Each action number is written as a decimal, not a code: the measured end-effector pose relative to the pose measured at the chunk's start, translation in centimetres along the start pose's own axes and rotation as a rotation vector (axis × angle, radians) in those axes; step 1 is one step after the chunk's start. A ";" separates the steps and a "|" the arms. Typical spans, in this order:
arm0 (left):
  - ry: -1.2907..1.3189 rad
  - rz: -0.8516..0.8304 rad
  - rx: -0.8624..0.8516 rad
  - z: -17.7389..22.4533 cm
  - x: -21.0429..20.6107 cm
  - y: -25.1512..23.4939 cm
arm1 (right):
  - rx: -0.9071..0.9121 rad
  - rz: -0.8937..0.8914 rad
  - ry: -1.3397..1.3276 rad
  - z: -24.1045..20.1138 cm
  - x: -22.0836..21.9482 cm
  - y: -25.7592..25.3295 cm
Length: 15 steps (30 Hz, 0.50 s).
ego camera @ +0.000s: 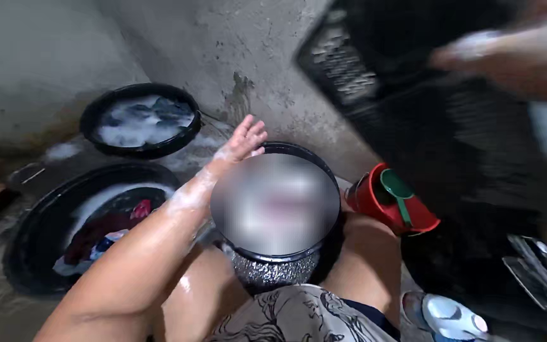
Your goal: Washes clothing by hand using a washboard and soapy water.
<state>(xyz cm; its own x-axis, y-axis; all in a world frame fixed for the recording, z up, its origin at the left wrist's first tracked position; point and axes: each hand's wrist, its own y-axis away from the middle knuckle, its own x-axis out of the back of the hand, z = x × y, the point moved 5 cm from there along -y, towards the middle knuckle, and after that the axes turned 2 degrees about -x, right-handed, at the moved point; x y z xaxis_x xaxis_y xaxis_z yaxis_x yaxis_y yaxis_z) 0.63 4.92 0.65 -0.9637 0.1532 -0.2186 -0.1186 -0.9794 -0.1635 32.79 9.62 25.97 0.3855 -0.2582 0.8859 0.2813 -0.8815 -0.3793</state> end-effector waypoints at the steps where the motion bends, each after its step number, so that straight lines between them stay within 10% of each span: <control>1: 0.124 0.044 -0.032 -0.2 1.4 0.0 | 0.061 -0.119 0.023 -5.2 -3.1 -0.7; 7: 0.551 0.599 -0.146 -2.4 11.1 1.9 | 0.491 -0.482 -0.198 -17.6 -24.7 -9.4; 12: 0.466 1.009 -0.108 -5.6 18.2 6.1 | 0.356 -0.017 -0.267 -10.4 -43.4 -5.4; 15: 0.399 1.196 -0.011 -7.2 20.2 7.9 | 0.320 -0.684 -0.175 -2.4 -58.3 6.1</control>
<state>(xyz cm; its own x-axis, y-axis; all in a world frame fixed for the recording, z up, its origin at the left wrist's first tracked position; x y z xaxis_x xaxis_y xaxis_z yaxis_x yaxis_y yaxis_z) -18.10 1.20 -11.95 -0.3277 -0.7955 -0.5096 0.7803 -0.5320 0.3288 9.93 18.40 -27.36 0.1599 0.3922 0.9059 0.7368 -0.6581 0.1548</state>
